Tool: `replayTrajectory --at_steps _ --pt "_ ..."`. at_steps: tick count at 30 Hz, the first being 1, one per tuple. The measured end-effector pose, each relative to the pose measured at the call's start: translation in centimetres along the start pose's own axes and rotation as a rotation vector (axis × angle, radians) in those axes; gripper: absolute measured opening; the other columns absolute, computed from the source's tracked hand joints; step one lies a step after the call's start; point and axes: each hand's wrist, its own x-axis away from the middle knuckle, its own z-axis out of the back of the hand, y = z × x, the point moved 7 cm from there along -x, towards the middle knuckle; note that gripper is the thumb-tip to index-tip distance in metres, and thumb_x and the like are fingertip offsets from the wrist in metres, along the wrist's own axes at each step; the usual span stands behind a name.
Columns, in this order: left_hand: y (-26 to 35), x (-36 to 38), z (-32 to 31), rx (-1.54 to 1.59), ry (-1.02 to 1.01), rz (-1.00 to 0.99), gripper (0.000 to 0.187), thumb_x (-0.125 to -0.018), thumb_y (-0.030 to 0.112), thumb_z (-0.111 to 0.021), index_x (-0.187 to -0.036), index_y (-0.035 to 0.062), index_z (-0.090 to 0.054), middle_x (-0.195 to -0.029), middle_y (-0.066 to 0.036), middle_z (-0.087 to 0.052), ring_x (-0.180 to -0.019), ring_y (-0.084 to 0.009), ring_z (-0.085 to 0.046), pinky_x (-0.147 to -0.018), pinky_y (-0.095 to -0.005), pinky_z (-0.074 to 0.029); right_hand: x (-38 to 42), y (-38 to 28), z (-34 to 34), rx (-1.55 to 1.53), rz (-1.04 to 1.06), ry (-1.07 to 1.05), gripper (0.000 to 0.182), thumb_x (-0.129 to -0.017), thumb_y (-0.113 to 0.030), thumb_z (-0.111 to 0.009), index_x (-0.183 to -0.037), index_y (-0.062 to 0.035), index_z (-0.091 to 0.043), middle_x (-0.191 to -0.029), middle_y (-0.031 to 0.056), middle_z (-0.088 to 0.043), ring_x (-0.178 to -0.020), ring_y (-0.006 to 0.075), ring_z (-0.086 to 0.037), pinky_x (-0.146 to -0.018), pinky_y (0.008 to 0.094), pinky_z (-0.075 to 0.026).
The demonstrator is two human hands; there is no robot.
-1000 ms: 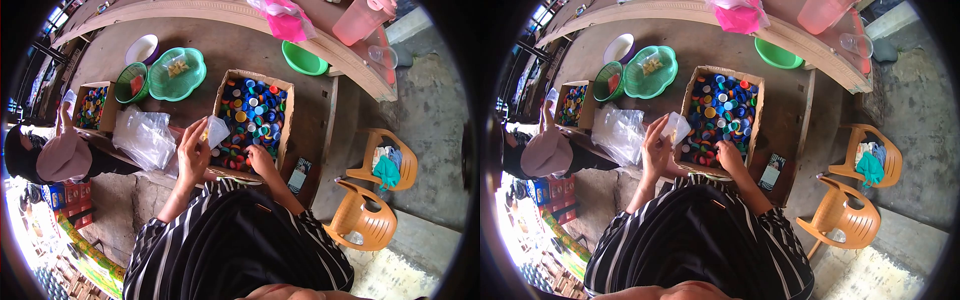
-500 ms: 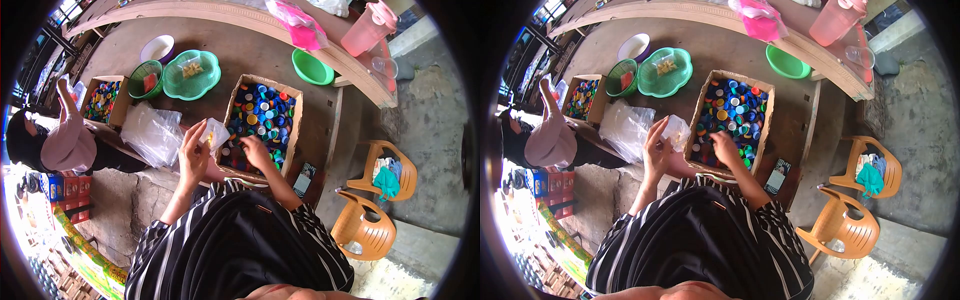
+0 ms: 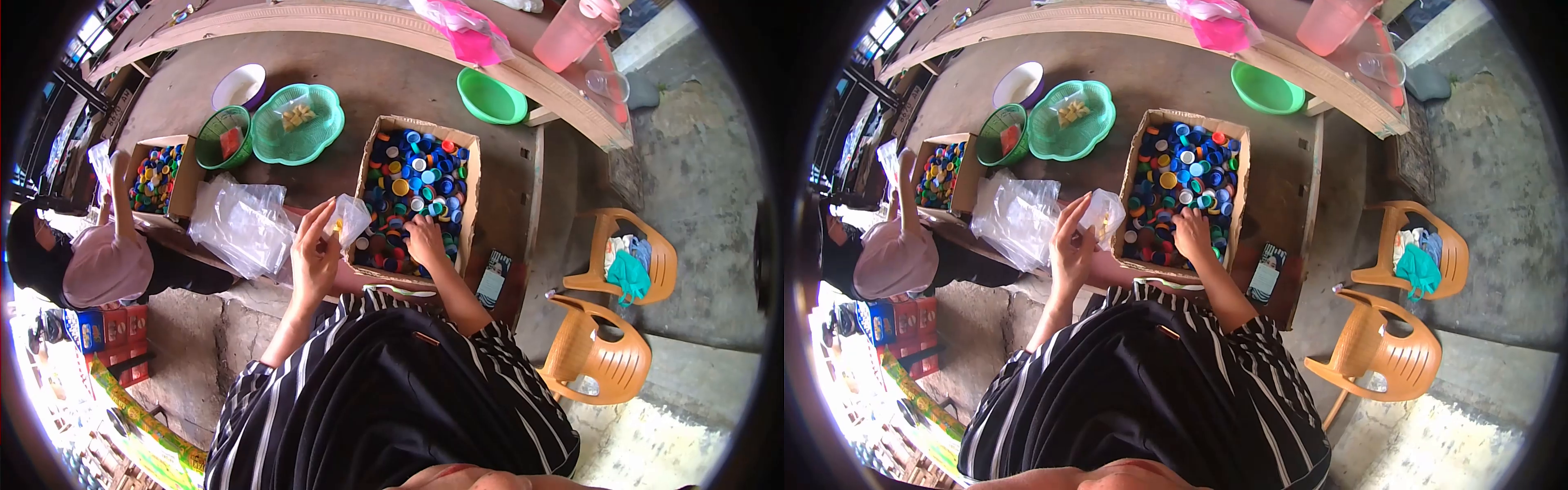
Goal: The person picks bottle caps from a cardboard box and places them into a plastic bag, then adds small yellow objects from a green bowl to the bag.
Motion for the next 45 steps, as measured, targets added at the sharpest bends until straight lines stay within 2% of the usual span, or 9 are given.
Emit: replayTrajectory --at_steps 2,6,8,14,18,22,25,32,45 --pt "0.4 0.1 -0.3 -0.022 -0.023 -0.030 0.058 -0.081 -0.011 -0.055 -0.136 0.0067 -0.059 -0.133 -0.012 -0.060 -0.067 -0.0103 -0.058 -0.057 -0.0243 -0.047 0.1 -0.1 0.1 0.009 0.015 -0.061 0.033 -0.074 -0.010 -0.079 -0.105 -0.0081 -0.070 -0.106 0.0092 -0.061 -0.106 0.0308 -0.057 -0.087 0.0461 -0.048" --pt "0.0 0.4 0.0 -0.061 -0.050 -0.047 0.058 -0.083 -0.011 -0.055 -0.138 0.0068 -0.058 -0.136 -0.013 -0.058 -0.077 -0.0105 -0.065 -0.063 -0.0231 -0.051 0.6 2.0 1.1 -0.620 0.078 -0.028 0.036 -0.072 -0.002 -0.076 -0.106 -0.0066 -0.067 -0.106 0.0119 -0.064 -0.099 0.0330 -0.063 -0.085 0.0401 -0.051" --pt "0.0 0.5 0.3 -0.077 -0.043 -0.051 0.058 -0.083 -0.011 -0.056 -0.137 0.0069 -0.058 -0.136 -0.013 -0.058 -0.077 -0.0105 -0.065 -0.063 -0.0236 -0.051 1.8 3.2 4.3 -0.358 0.007 0.143 0.031 -0.073 -0.003 -0.075 -0.103 -0.0072 -0.069 -0.106 0.0115 -0.064 -0.097 0.0323 -0.063 -0.083 0.0401 -0.051" --pt "-0.1 0.5 0.1 -0.065 -0.049 -0.063 0.058 -0.082 -0.011 -0.056 -0.137 0.0070 -0.059 -0.134 -0.013 -0.059 -0.074 -0.0116 -0.063 -0.061 -0.0245 -0.050 4.2 2.8 2.0 -0.137 -0.060 -0.092 0.013 -0.078 -0.010 -0.072 -0.091 -0.0102 -0.075 -0.105 0.0101 -0.065 -0.100 0.0313 -0.060 -0.085 0.0437 -0.049" --pt "-0.1 0.6 -0.4 -0.030 -0.056 -0.063 0.058 -0.081 -0.010 -0.057 -0.137 0.0079 -0.059 -0.132 -0.012 -0.060 -0.068 -0.0129 -0.058 -0.058 -0.0256 -0.047 3.2 1.5 2.3 0.175 -0.026 0.085 0.016 -0.081 -0.013 -0.067 -0.093 -0.0137 -0.077 -0.101 0.0059 -0.063 -0.105 0.0281 -0.056 -0.087 0.0451 -0.045" --pt "0.6 0.4 0.0 -0.111 -0.038 -0.186 0.059 -0.081 -0.010 -0.057 -0.137 0.0084 -0.059 -0.133 -0.013 -0.060 -0.070 -0.0131 -0.060 -0.059 -0.0260 -0.049 2.5 1.3 2.1 0.120 -0.002 -0.084 0.011 -0.080 -0.011 -0.066 -0.086 -0.0130 -0.075 -0.100 0.0050 -0.061 -0.104 0.0273 -0.055 -0.086 0.0438 -0.042" --pt "-0.2 0.7 0.3 -0.039 -0.068 -0.031 0.059 -0.081 -0.011 -0.056 -0.137 0.0058 -0.058 -0.137 -0.014 -0.058 -0.082 -0.0129 -0.066 -0.067 -0.0244 -0.052 3.2 0.1 2.8 0.062 0.027 0.005 0.008 -0.080 -0.013 -0.066 -0.084 -0.0127 -0.073 -0.099 0.0057 -0.061 -0.103 0.0267 -0.055 -0.085 0.0438 -0.041" --pt "-0.1 0.6 0.1 -0.045 -0.054 -0.072 0.059 -0.081 -0.011 -0.057 -0.137 0.0072 -0.058 -0.134 -0.013 -0.059 -0.075 -0.0124 -0.063 -0.063 -0.0242 -0.050 2.6 0.3 1.7 0.228 0.054 0.015 0.019 -0.082 -0.010 -0.061 -0.094 -0.0127 -0.075 -0.097 0.0078 -0.062 -0.101 0.0260 -0.056 -0.085 0.0421 -0.040" --pt "0.1 1.5 0.1 -0.037 -0.070 -0.097 0.054 -0.083 -0.009 -0.058 -0.136 0.0057 -0.059 -0.131 -0.012 -0.061 -0.069 -0.0133 -0.061 -0.058 -0.0260 -0.049 1.9 -0.3 -0.3 0.395 0.095 0.090 0.017 -0.086 -0.019 -0.060 -0.082 -0.0098 -0.074 -0.093 0.0090 -0.062 -0.099 0.0244 -0.055 -0.086 0.0403 -0.040"
